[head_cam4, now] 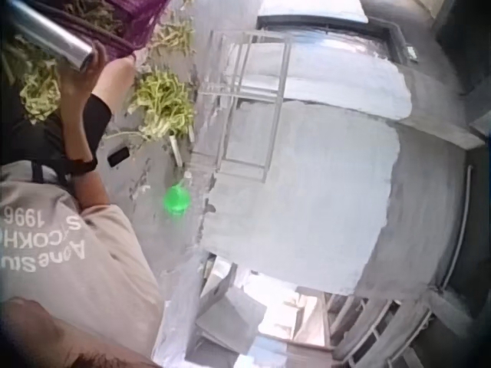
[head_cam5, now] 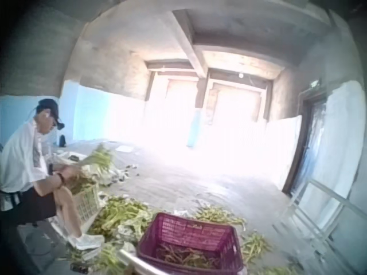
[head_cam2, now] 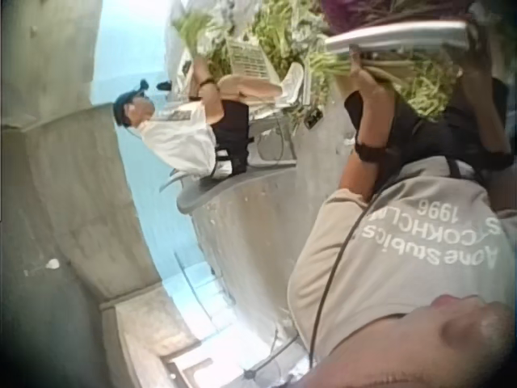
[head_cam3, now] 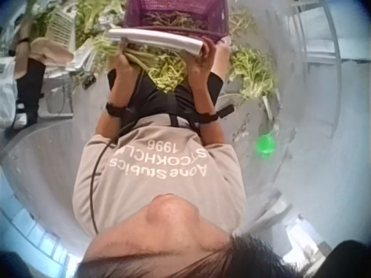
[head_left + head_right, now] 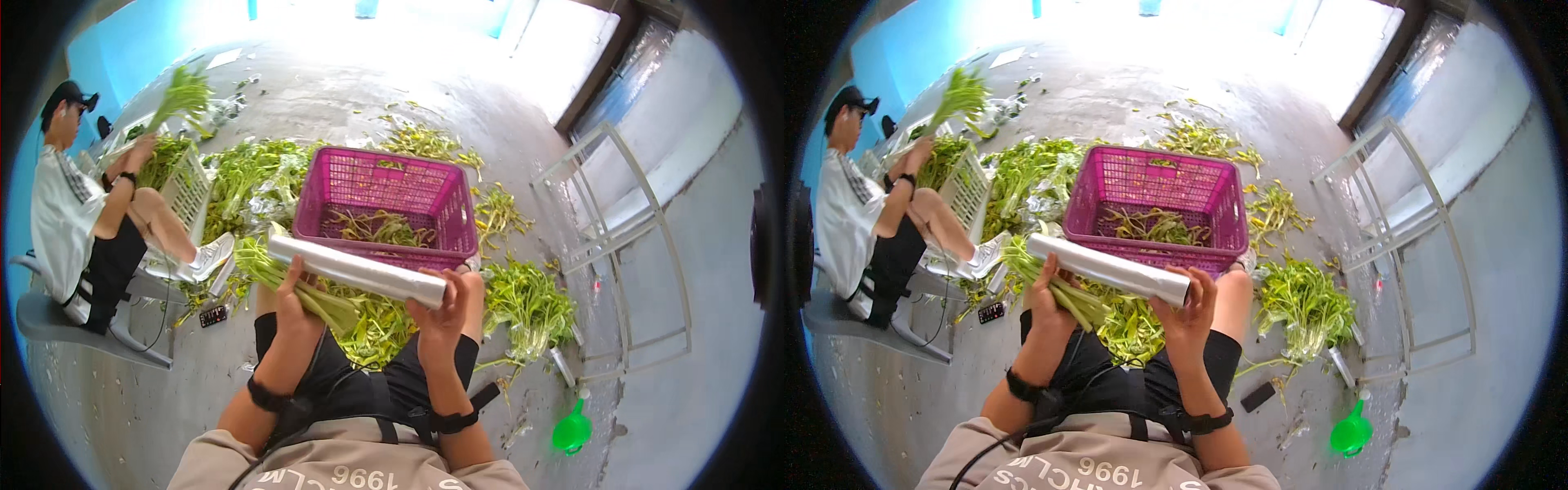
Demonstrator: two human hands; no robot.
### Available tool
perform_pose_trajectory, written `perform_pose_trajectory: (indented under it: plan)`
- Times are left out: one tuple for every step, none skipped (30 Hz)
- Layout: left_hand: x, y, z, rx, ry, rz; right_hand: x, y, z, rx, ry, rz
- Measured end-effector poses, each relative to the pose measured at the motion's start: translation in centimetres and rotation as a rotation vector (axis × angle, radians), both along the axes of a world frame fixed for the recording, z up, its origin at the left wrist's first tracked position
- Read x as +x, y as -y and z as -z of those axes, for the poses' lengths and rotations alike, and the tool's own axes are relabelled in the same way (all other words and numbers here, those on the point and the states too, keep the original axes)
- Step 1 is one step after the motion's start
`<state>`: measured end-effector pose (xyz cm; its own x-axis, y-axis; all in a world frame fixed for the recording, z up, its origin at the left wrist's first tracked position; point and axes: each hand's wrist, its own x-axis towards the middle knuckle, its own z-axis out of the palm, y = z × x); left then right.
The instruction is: The person sorts through a pile of water spinach, gathers a bundle, and wraps it with plastic film using their leg for support before tearing the film.
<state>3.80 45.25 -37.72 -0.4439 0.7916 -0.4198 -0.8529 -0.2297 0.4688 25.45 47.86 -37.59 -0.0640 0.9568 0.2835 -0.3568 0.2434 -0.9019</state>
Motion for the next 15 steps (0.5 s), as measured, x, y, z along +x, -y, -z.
perform_pose_trajectory:
  plan:
    - [0.7, 0.7, -1.9, 0.017, 0.003, 0.034, -0.1, 0.4, -2.8, 0.137, -0.056, 0.084]
    - [0.8, 1.5, -1.9, 0.088, -0.058, 0.141, 0.4, 0.7, -4.9, 0.124, -0.142, 0.126]
    - [0.9, 2.6, -1.9, 0.119, -0.036, 0.177, 1.3, 0.6, -6.1, 0.19, -0.153, 0.161]
    - [1.0, 3.7, -2.1, 0.152, -0.015, 0.214, 1.9, 0.7, -7.9, 0.229, -0.181, 0.208]
    - [1.3, 5.2, -3.8, 0.158, -0.173, 0.249, 2.4, 0.9, -9.8, 0.272, -0.208, 0.259]
    - [0.4, 5.7, -3.1, 0.139, -0.252, 0.18, 2.6, 0.4, -11.9, 0.298, -0.206, 0.284]
    - [-1.2, 6.9, -1.3, 0.193, -0.18, 0.169, 3.0, 0.6, -13.9, 0.31, -0.244, 0.236]
    - [-1.9, 7.4, -1.2, 0.224, -0.324, 0.06, 3.8, 1.1, -15.4, 0.325, -0.274, 0.196]
    - [-1.9, 7.8, -2.9, 0.109, -0.461, -0.037, 4.5, 1.7, -16.2, 0.337, -0.272, 0.221]
    - [-3.7, 8.1, -2.3, 0.168, -0.57, -0.019, 5.4, 2.4, -17.1, 0.306, -0.299, 0.09]
    - [-3.8, 7.8, -2.8, 0.173, -0.574, 0.001, 6.0, 2.6, -17.3, 0.263, -0.327, -0.047]
    - [-3.9, 7.7, -3.7, 0.203, -0.627, 0.006, 6.4, 2.7, -17.1, 0.26, -0.339, -0.062]
    - [-4.4, 8.2, -4.8, 0.231, -0.687, -0.012, 6.2, 3.2, -17.5, 0.262, -0.35, -0.069]
    - [-3.7, 8.2, -6.0, 0.242, -0.668, -0.034, 6.1, 4.0, -18.2, 0.142, -0.356, -0.103]
    - [-3.3, 8.2, -6.5, 0.24, -0.675, -0.04, 6.0, 4.6, -18.6, 0.019, -0.361, -0.141]
